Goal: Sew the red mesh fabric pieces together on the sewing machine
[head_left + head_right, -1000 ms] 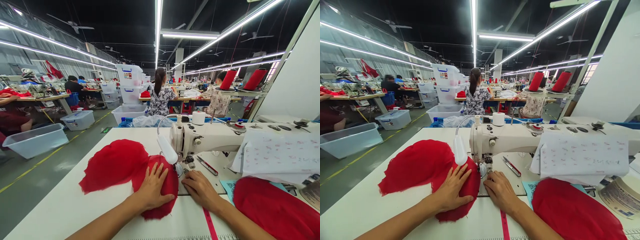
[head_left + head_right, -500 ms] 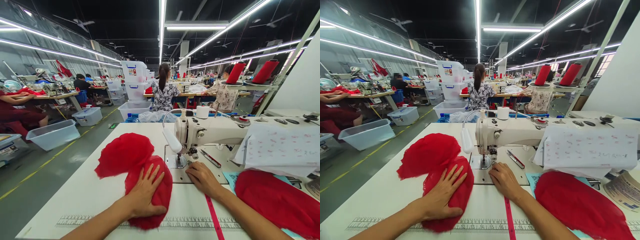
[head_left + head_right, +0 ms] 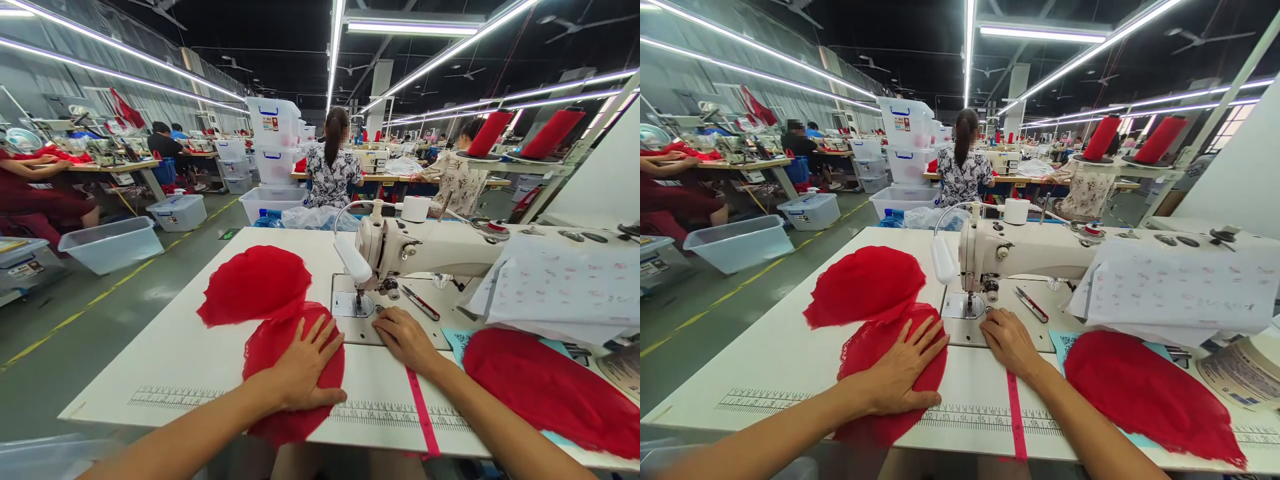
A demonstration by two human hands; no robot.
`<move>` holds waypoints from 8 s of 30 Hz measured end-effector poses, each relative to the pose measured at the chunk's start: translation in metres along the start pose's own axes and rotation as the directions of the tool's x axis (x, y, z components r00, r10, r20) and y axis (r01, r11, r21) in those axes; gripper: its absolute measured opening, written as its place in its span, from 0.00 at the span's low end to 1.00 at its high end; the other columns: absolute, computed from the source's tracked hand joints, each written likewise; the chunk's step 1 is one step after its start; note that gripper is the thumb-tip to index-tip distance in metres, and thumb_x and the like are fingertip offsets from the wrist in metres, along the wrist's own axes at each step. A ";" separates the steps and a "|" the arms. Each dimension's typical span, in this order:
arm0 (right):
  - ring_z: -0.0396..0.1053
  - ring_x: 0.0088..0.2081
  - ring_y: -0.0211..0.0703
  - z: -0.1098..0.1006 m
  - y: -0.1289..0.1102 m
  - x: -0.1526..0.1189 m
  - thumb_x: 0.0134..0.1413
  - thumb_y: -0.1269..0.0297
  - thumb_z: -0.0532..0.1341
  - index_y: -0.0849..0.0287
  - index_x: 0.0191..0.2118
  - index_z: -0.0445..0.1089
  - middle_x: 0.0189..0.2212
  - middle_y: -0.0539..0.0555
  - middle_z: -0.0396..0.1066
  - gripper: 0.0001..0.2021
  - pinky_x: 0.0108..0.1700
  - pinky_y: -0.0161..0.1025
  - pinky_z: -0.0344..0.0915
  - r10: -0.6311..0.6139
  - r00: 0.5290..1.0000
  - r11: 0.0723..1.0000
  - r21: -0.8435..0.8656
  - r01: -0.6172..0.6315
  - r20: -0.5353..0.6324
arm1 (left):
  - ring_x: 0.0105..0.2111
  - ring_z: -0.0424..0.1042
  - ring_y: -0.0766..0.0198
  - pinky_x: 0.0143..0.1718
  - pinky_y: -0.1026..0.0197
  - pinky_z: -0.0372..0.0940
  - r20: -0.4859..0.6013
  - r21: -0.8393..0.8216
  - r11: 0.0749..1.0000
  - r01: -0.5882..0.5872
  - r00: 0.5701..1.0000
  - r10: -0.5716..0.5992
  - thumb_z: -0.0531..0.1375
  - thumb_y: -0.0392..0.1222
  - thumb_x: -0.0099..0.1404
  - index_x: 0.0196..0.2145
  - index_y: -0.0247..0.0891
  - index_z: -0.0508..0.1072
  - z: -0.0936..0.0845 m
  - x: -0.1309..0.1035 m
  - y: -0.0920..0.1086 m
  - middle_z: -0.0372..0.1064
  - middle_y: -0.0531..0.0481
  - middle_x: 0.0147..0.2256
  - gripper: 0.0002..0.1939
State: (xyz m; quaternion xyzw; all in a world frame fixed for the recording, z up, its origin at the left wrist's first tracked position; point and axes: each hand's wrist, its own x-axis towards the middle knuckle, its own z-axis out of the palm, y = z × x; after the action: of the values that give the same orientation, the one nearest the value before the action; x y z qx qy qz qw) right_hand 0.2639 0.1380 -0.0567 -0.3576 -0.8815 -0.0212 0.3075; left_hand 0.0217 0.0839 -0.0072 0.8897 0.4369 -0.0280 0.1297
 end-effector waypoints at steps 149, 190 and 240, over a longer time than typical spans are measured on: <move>0.49 0.24 0.34 -0.002 -0.072 0.037 0.44 0.59 0.56 0.59 0.18 0.57 0.18 0.45 0.51 0.12 0.27 0.33 0.49 0.485 0.794 0.426 0.695 -0.580 0.366 | 0.22 0.60 0.66 0.23 0.65 0.56 -0.373 -0.783 0.609 -0.126 0.878 -0.298 0.55 0.51 0.55 0.20 0.37 0.67 -0.014 0.033 -0.025 0.62 0.55 0.19 0.15; 0.56 0.28 0.39 -0.002 -0.049 0.025 0.48 0.46 0.57 0.60 0.28 0.68 0.25 0.50 0.60 0.19 0.31 0.35 0.54 0.422 0.872 0.516 0.726 -0.455 0.247 | 0.18 0.54 0.73 0.19 0.71 0.54 -0.296 -0.948 0.048 -0.315 0.815 -0.499 0.60 0.56 0.53 0.23 0.39 0.58 -0.016 0.030 -0.014 0.57 0.60 0.19 0.19; 0.65 0.31 0.41 -0.004 -0.061 0.050 0.59 0.70 0.51 0.59 0.34 0.66 0.29 0.53 0.67 0.07 0.36 0.40 0.58 0.089 0.982 0.980 0.192 -0.056 -0.168 | 0.20 0.54 0.71 0.21 0.71 0.56 -0.317 -0.943 0.089 -0.320 0.784 -0.533 0.58 0.54 0.55 0.23 0.39 0.59 -0.015 0.031 -0.016 0.56 0.59 0.20 0.17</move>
State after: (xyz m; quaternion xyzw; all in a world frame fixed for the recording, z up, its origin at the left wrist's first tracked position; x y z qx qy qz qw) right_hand 0.1988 0.1223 -0.0139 -0.3557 -0.8355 0.0413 0.4168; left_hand 0.0270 0.1210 -0.0014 0.4794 0.4221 0.5470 0.5411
